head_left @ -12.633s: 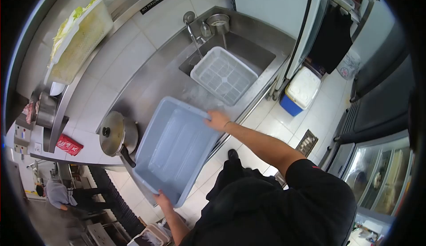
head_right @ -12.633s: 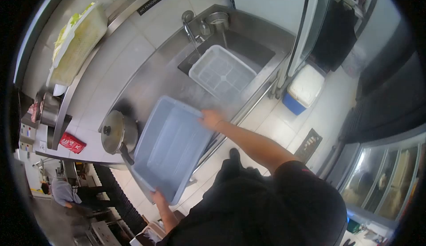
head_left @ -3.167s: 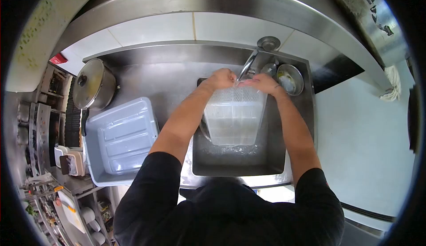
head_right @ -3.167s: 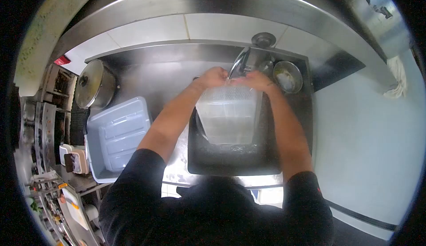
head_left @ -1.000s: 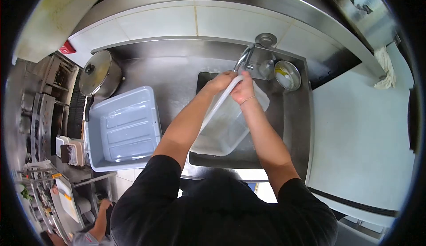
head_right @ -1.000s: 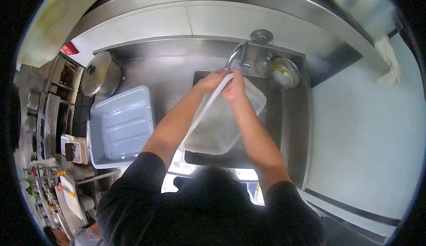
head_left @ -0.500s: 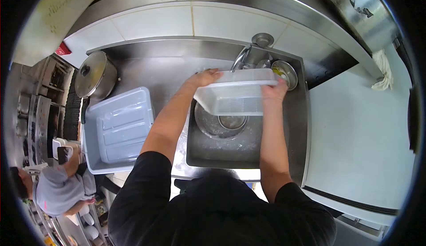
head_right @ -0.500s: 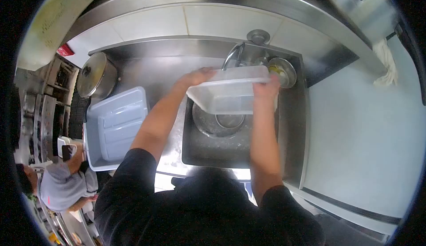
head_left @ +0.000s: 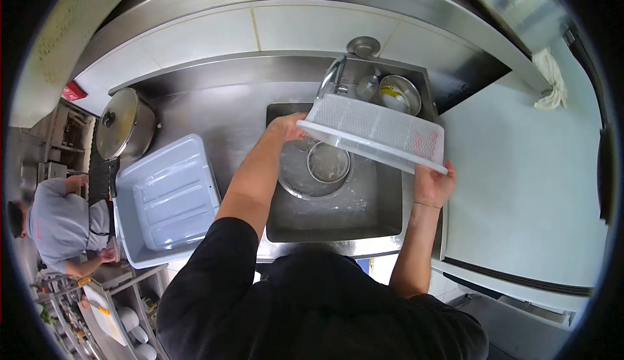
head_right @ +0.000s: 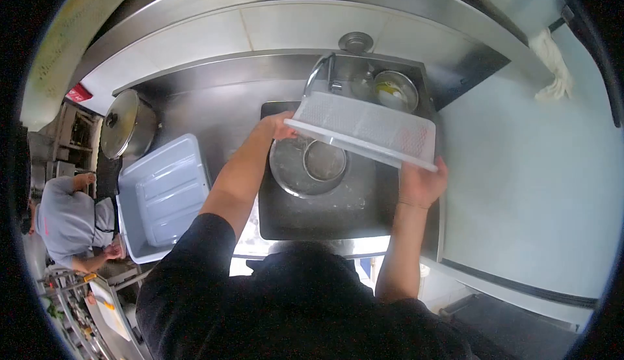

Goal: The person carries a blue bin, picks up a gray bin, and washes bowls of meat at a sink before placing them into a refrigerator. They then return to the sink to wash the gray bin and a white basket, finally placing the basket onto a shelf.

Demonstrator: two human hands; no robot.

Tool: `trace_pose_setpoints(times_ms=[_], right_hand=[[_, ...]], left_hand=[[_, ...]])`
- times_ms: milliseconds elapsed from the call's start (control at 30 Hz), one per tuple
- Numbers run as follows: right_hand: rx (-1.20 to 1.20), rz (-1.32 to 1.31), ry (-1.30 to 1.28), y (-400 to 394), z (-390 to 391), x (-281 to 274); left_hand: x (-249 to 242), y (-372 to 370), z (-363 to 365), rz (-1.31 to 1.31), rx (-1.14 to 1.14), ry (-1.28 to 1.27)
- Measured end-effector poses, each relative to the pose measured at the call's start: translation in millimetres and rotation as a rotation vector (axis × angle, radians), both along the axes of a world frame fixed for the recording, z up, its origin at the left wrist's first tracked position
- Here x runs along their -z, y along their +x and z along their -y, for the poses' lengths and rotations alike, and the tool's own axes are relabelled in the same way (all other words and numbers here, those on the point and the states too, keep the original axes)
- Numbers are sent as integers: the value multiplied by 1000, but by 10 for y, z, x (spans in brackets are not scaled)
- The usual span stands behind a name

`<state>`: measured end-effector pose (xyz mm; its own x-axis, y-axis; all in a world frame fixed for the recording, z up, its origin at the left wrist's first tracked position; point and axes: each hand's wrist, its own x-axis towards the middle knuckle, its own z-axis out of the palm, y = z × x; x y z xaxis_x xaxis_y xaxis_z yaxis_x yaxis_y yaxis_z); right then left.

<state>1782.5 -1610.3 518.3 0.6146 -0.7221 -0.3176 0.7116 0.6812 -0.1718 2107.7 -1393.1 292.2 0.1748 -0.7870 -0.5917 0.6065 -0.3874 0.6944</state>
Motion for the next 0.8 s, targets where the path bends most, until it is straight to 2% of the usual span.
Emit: trace_pose_setpoints(times_ms=[67,100,200,233,333,433,500,567,633,667,733,767,800], right_hand=[[-35,23,10,-159,-9,-4],[-58,34,18,-256,-28,7],[-77,-65,52,-441,-139,32],[-72,-121,67,-514,-188,47],[-246,-205,-93,-793,-268,290],[-404,-186,-151,-1032,-227,684],[-353,-421,-467,-1241,-95,1222],[-411,-417,-339,-984,-431,566],[-539,-535,-564,-1020,-432,516],[-599,-591,-676,-1043,-409,528],[-675,-787,-1208,-983,-472,445],[-706,-789,-1303,-926,-576,342],[-733,-791,-1400,-827,-667,239]], left_hand=[[224,-63,43,30,1,-92],[245,-99,119,110,14,39],[-321,-405,140,281,106,-7],[-210,-366,223,16,62,10],[-422,-471,205,-162,-77,-6],[-266,-463,208,-30,-83,110],[203,-408,207,-12,-109,51],[257,-453,166,44,-125,99],[-96,-749,136,134,-129,252],[-166,-855,99,112,-154,239],[-234,-1061,39,67,-188,215],[-262,-1098,-79,43,-102,104],[-286,-1114,-222,-26,-125,19]])
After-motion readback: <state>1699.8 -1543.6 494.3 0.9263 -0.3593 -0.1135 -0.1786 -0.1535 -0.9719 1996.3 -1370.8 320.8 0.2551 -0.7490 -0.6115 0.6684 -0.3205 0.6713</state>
